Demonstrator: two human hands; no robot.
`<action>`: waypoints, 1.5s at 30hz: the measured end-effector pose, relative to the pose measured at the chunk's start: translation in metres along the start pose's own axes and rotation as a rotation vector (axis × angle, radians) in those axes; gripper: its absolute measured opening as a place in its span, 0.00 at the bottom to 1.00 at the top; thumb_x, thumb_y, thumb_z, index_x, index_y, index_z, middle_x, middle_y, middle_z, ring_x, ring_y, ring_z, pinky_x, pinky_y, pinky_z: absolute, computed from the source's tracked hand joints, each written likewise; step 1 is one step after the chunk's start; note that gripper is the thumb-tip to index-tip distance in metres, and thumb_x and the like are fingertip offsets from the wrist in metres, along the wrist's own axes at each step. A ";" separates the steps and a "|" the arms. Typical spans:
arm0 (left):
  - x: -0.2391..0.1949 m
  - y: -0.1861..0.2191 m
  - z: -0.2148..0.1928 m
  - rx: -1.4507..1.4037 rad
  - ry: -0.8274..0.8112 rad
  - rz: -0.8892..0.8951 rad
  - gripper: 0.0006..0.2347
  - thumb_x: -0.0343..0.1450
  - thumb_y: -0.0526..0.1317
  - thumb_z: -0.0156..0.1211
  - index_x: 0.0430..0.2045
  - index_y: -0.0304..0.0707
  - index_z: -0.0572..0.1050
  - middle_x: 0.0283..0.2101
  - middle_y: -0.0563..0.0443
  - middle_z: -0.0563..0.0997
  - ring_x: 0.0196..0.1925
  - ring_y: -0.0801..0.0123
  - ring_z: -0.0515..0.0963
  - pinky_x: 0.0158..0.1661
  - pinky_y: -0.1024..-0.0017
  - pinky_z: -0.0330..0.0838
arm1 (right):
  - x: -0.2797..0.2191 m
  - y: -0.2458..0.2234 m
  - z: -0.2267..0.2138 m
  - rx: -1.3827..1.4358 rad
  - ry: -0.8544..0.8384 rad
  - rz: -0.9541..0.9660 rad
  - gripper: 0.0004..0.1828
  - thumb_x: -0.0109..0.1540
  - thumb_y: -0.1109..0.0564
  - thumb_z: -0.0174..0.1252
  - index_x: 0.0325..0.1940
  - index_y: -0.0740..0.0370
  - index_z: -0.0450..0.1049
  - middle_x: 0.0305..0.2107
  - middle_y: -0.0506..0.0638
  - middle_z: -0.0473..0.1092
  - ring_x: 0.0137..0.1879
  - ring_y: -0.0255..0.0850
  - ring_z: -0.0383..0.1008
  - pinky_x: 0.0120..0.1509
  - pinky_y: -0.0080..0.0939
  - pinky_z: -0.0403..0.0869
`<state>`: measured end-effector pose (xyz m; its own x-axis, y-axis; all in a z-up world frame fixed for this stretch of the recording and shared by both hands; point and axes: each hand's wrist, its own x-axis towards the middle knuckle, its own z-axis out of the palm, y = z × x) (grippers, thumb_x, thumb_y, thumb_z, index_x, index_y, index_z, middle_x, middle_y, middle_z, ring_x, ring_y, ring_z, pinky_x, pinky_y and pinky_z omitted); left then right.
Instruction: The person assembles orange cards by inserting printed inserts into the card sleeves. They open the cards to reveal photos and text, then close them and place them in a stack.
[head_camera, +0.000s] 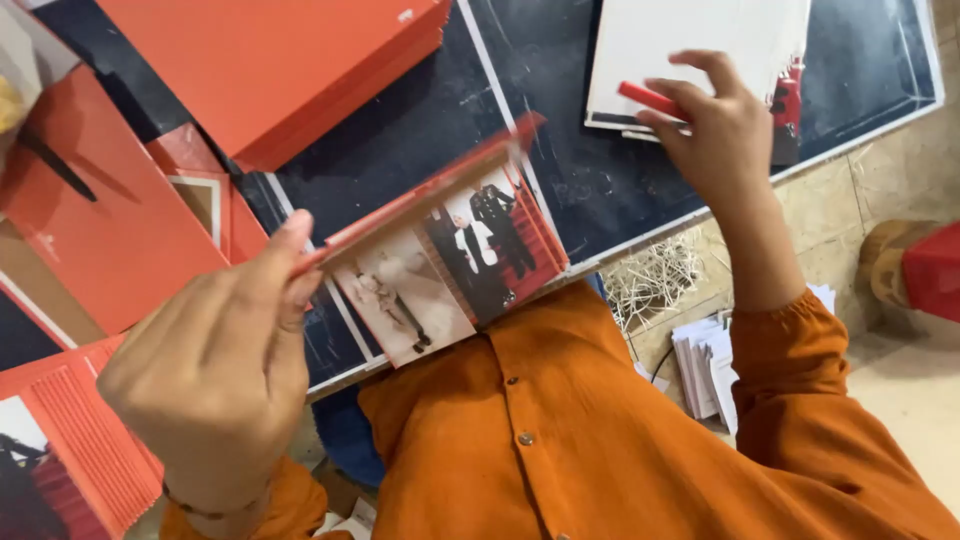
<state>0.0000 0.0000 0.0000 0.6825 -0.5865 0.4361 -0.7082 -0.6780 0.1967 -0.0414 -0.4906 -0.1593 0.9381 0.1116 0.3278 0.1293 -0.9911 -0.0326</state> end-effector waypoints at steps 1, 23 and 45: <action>0.001 -0.001 0.010 -0.002 -0.002 0.005 0.12 0.87 0.37 0.69 0.59 0.24 0.90 0.34 0.41 0.84 0.27 0.59 0.75 0.28 0.63 0.62 | 0.000 0.000 0.006 -0.001 0.000 0.006 0.15 0.75 0.48 0.79 0.58 0.60 0.91 0.63 0.52 0.78 0.40 0.40 0.81 0.39 0.41 0.80; -0.008 0.081 0.129 -1.087 -0.152 -0.351 0.17 0.84 0.47 0.48 0.62 0.39 0.76 0.62 0.46 0.82 0.65 0.58 0.84 0.66 0.63 0.78 | 0.012 -0.065 -0.075 0.234 0.593 -0.132 0.07 0.79 0.72 0.64 0.49 0.83 0.84 0.34 0.65 0.69 0.37 0.53 0.67 0.43 0.52 0.65; -0.072 0.073 0.131 -1.314 -0.169 -0.609 0.17 0.82 0.44 0.55 0.23 0.35 0.75 0.23 0.49 0.78 0.34 0.73 0.75 0.37 0.68 0.76 | -0.001 -0.238 -0.050 1.399 -0.327 -0.178 0.09 0.65 0.54 0.70 0.39 0.58 0.77 0.35 0.47 0.71 0.32 0.46 0.74 0.42 0.39 0.75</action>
<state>-0.0773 -0.0653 -0.1323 0.8782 -0.4688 -0.0945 0.1047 -0.0043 0.9945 -0.0894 -0.2581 -0.1049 0.8816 0.4246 0.2062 0.2727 -0.1016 -0.9567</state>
